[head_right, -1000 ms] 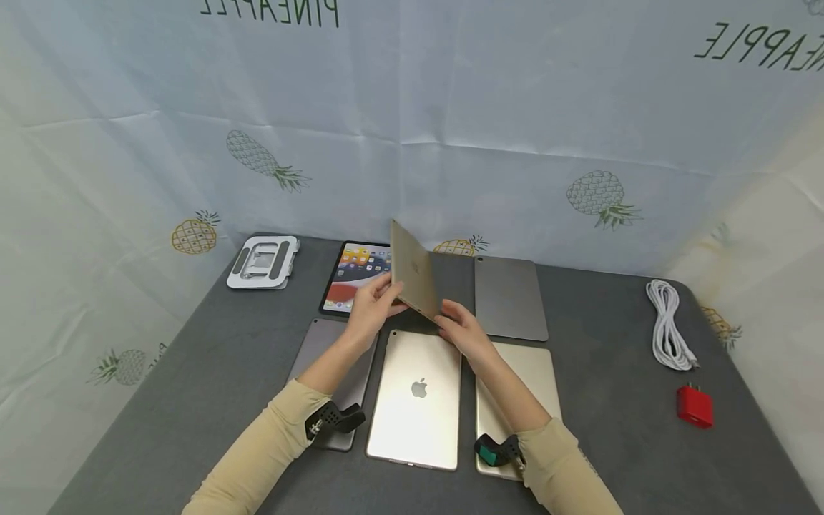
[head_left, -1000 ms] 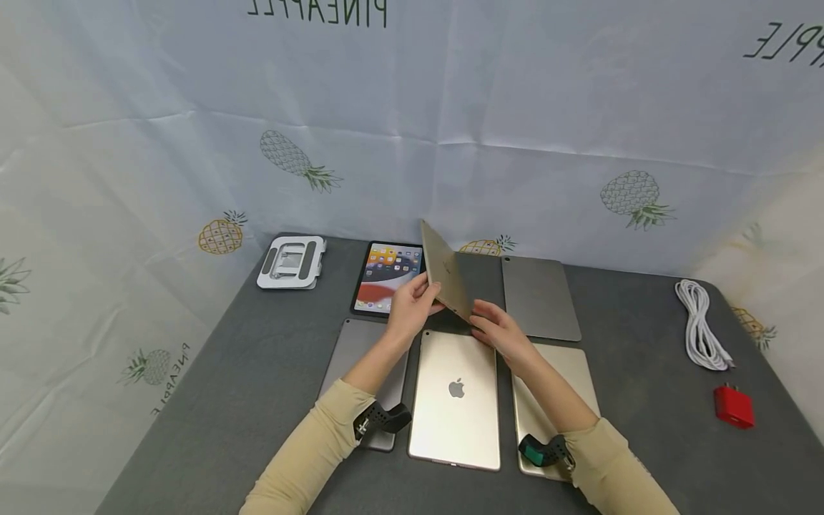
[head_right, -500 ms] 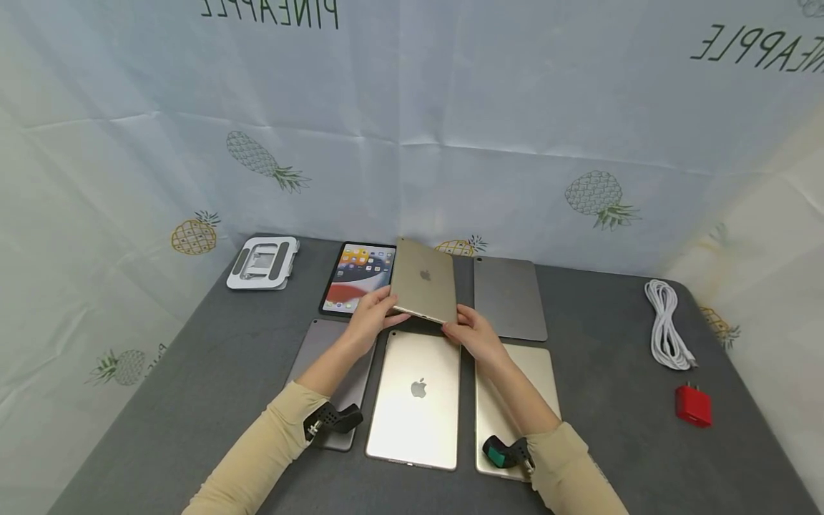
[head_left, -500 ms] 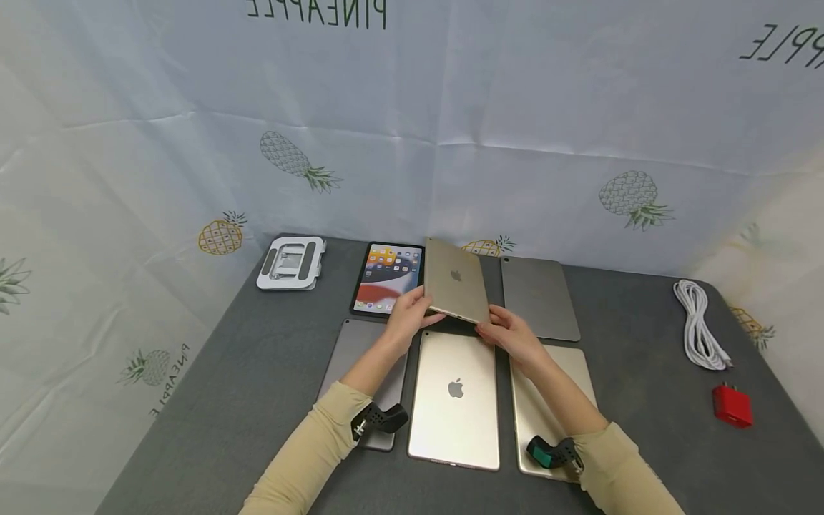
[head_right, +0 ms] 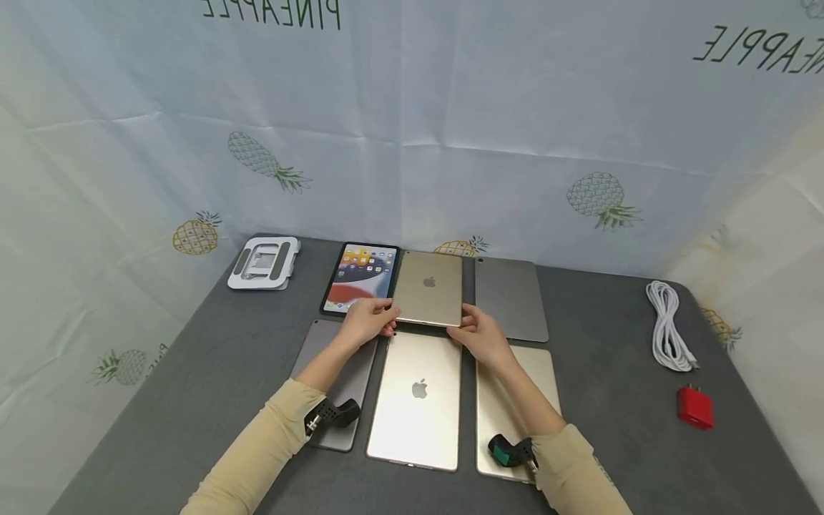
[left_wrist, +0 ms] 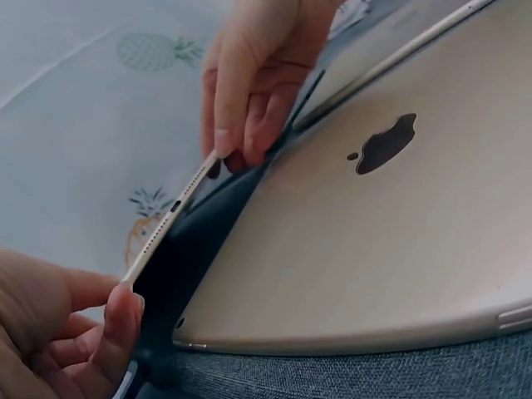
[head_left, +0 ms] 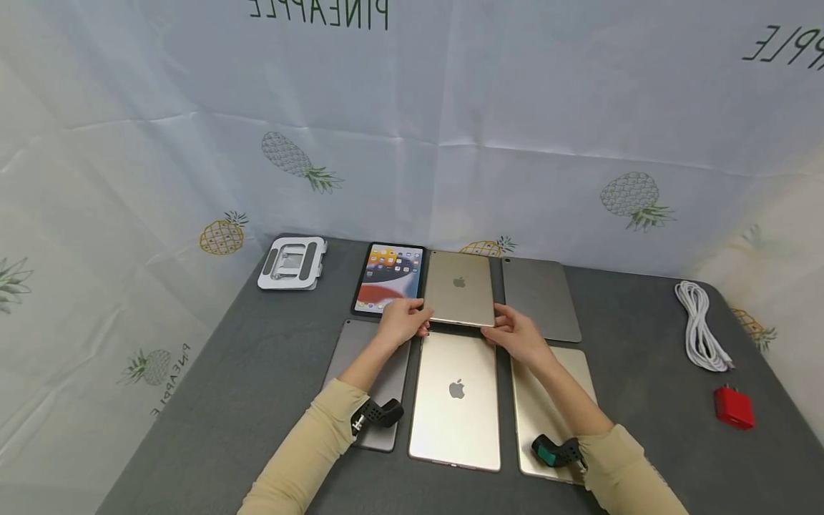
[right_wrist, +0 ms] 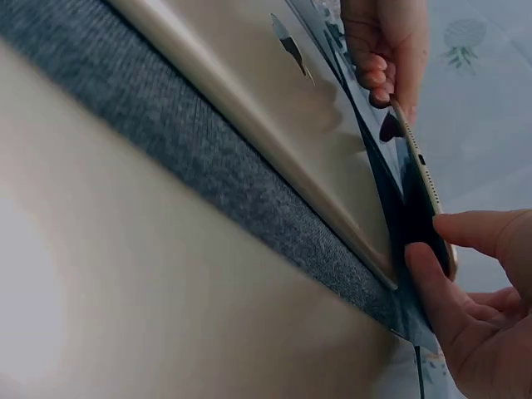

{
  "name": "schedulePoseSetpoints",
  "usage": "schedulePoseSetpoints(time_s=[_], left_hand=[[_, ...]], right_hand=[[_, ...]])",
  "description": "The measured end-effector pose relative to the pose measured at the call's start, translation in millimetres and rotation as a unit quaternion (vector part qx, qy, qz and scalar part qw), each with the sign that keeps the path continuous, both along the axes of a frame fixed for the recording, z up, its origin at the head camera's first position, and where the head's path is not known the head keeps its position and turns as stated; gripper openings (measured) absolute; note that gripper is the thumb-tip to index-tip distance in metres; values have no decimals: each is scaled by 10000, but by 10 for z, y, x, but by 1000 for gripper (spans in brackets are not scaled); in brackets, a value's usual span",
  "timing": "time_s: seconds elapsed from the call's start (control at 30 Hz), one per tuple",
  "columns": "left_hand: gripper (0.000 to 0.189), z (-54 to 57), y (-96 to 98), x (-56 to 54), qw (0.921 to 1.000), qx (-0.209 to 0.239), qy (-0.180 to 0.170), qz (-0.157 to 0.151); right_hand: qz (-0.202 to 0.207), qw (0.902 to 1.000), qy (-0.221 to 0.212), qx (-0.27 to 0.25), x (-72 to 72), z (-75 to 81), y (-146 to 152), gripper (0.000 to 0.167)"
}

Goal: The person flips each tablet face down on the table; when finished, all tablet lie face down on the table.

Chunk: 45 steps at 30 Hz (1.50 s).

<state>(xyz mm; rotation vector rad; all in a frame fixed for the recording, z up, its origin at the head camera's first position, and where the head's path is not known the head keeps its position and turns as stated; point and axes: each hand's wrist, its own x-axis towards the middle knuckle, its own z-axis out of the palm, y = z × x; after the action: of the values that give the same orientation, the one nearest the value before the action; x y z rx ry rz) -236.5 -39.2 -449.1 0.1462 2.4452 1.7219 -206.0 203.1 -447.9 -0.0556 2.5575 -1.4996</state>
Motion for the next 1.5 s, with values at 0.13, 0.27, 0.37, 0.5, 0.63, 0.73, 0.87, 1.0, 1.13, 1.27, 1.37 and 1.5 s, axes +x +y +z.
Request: schedulePoseSetpoints(time_s=[0.13,0.27,0.37,0.5,0.63,0.73,0.87,1.0,1.13,1.27,1.37,1.5], left_hand=[[46,3,-4,-17,9968,-739,252,-151],[43,-6,7,-46,9829,-1708,586,-362],[34,-29,19,-64,9727,-2118,792,-517],[30,-45,32,-68,9689,-2204,959,-594],[28,-52,41,-64,9623,-2323,1277,-616],[29,-52,53,-59,9567,-2476,1403,-607],[33,-34,68,-49,9509,-2681,1441,-557],[37,-23,79,-50,9481,-2727,1541,-548],[40,-19,84,-56,9498,-2672,1534,-534],[26,-29,76,-58,9538,-2577,1434,-573],[37,-40,51,-54,9581,-2463,1336,-595],[45,-42,-12,-45,9651,-2207,1326,-474]], right_hand=[[104,9994,107,318,-13,-5,11,69],[193,9978,170,612,-41,-7,17,68],[242,9952,232,917,-60,-7,23,68],[285,9902,356,1319,-68,-5,26,68],[332,9860,401,1585,-67,9,30,68],[397,9826,424,1764,-71,13,36,67],[430,9803,445,1875,-74,-1,45,66],[427,9813,433,1826,-70,-11,45,62],[462,9815,395,1818,-71,-12,39,61],[480,9798,420,1896,-70,-6,22,63],[448,9768,705,1969,-65,-7,-3,59],[360,9685,1396,2028,-62,-19,-59,51]])
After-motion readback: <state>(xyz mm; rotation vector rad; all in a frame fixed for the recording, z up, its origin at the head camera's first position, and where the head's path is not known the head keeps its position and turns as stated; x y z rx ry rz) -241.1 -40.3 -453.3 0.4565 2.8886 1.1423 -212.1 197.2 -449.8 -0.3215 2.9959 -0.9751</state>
